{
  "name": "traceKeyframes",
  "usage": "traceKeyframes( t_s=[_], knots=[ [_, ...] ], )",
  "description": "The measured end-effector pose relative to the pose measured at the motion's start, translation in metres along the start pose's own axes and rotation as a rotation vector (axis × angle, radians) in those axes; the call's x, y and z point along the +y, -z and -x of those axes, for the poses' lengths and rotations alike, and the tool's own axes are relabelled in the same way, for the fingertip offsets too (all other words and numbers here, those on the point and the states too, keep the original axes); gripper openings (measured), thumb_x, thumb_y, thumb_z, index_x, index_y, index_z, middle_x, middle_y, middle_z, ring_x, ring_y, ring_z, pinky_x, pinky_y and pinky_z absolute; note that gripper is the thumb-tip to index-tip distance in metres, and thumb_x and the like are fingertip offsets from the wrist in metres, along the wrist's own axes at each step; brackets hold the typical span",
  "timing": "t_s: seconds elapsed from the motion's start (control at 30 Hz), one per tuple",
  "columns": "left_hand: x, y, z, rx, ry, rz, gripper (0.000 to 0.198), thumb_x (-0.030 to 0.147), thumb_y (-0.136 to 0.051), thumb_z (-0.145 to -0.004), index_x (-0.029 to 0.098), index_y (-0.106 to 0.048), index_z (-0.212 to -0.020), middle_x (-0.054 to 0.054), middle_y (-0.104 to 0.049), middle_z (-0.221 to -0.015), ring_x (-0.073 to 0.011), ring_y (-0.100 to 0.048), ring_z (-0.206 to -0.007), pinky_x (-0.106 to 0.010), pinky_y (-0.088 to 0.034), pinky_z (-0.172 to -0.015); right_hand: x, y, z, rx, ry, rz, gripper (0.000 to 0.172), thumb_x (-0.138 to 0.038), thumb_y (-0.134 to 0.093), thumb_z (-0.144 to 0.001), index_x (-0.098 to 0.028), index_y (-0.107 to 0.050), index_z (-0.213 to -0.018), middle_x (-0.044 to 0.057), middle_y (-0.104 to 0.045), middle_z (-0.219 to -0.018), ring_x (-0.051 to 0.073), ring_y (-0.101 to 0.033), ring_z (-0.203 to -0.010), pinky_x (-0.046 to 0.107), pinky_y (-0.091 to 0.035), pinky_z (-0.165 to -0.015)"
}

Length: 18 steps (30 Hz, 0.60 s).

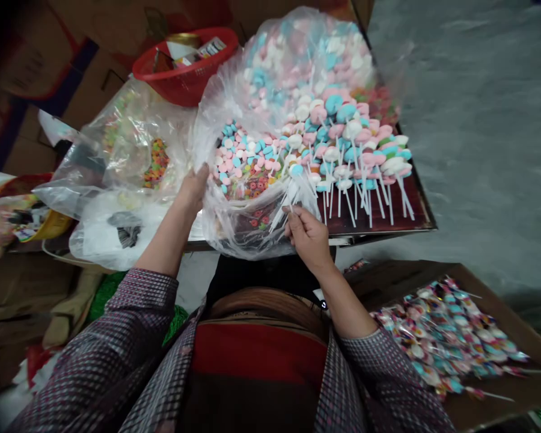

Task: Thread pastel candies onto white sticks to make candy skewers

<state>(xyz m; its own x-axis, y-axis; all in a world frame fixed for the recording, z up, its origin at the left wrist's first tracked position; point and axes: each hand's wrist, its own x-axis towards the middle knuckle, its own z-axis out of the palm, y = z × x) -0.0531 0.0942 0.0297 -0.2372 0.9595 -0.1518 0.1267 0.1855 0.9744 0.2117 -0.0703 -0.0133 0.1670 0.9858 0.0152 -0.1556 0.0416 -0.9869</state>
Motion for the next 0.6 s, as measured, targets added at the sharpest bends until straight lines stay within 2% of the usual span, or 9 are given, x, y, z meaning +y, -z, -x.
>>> traceKeyframes(
  t_s=[0.1,0.2,0.27,0.33,0.4,0.47,0.53,0.6],
  knots=[
    [0.016,-0.019,0.006,-0.037,-0.018,0.109,0.054,0.065,-0.073,-0.084,0.023,-0.066,-0.117,-0.012,-0.08,-0.114,-0.0296,-0.074,-0.124,-0.05,-0.06,-0.109,-0.001,0.0,0.0,-0.016,0.007,0.01,0.051,-0.069,-0.066,-0.093,-0.02,-0.074,-0.102,-0.007,-0.058,-0.06,0.008,-0.044,-0.044,0.025,-0.036,-0.046],
    [0.033,-0.03,0.01,-0.05,-0.096,0.16,0.051,0.067,-0.073,-0.084,0.022,-0.068,-0.109,-0.01,-0.081,-0.109,-0.0288,-0.075,-0.121,-0.043,-0.062,-0.105,-0.001,0.0,0.0,-0.019,0.012,0.014,0.049,-0.068,-0.065,-0.094,-0.02,-0.074,-0.102,-0.007,-0.058,-0.059,0.008,-0.044,-0.044,0.024,-0.036,-0.046],
    [0.041,-0.034,0.016,-0.034,-0.127,0.17,0.047,0.064,-0.075,-0.084,0.022,-0.067,-0.103,-0.007,-0.08,-0.096,-0.0267,-0.078,-0.108,-0.037,-0.066,-0.095,-0.002,0.0,0.001,-0.019,0.01,0.016,0.049,-0.067,-0.065,-0.094,-0.02,-0.074,-0.102,-0.007,-0.058,-0.059,0.008,-0.045,-0.045,0.024,-0.035,-0.046],
    [0.046,-0.034,0.028,-0.017,-0.129,0.15,0.041,0.06,-0.078,-0.084,0.023,-0.066,-0.097,-0.002,-0.075,-0.079,-0.022,-0.079,-0.088,-0.029,-0.066,-0.078,-0.002,0.0,0.001,-0.021,-0.001,0.02,0.048,-0.067,-0.065,-0.094,-0.02,-0.074,-0.102,-0.006,-0.058,-0.06,0.009,-0.045,-0.045,0.024,-0.036,-0.046],
    [0.045,-0.031,0.042,-0.011,-0.125,0.122,0.037,0.056,-0.081,-0.084,0.024,-0.065,-0.093,0.002,-0.068,-0.067,-0.0166,-0.073,-0.069,-0.023,-0.06,-0.062,-0.002,0.001,0.001,-0.019,-0.009,0.023,0.048,-0.066,-0.065,-0.095,-0.02,-0.074,-0.103,-0.006,-0.058,-0.06,0.009,-0.044,-0.045,0.024,-0.037,-0.046],
    [0.04,-0.024,0.051,0.002,-0.147,0.101,0.035,0.054,-0.081,-0.084,0.024,-0.065,-0.093,0.002,-0.067,-0.067,-0.0143,-0.07,-0.064,-0.02,-0.056,-0.057,-0.002,0.001,0.002,-0.014,-0.007,0.027,0.047,-0.066,-0.065,-0.095,-0.021,-0.074,-0.104,-0.006,-0.058,-0.061,0.009,-0.044,-0.045,0.025,-0.037,-0.046],
    [0.031,-0.012,0.052,0.042,-0.188,0.071,0.037,0.056,-0.079,-0.084,0.024,-0.066,-0.097,0.0,-0.07,-0.075,-0.0165,-0.072,-0.073,-0.022,-0.058,-0.062,0.0,0.001,0.002,-0.012,-0.006,0.036,0.047,-0.065,-0.065,-0.095,-0.021,-0.074,-0.105,-0.006,-0.058,-0.061,0.009,-0.045,-0.045,0.025,-0.037,-0.046],
    [0.023,0.003,0.046,0.048,-0.194,-0.022,0.039,0.059,-0.074,-0.087,0.025,-0.066,-0.103,-0.003,-0.075,-0.089,-0.0217,-0.076,-0.095,-0.028,-0.063,-0.08,0.001,0.001,0.001,-0.009,-0.008,0.045,0.047,-0.065,-0.065,-0.095,-0.021,-0.074,-0.105,-0.006,-0.058,-0.061,0.009,-0.045,-0.045,0.025,-0.037,-0.046]
  ],
)
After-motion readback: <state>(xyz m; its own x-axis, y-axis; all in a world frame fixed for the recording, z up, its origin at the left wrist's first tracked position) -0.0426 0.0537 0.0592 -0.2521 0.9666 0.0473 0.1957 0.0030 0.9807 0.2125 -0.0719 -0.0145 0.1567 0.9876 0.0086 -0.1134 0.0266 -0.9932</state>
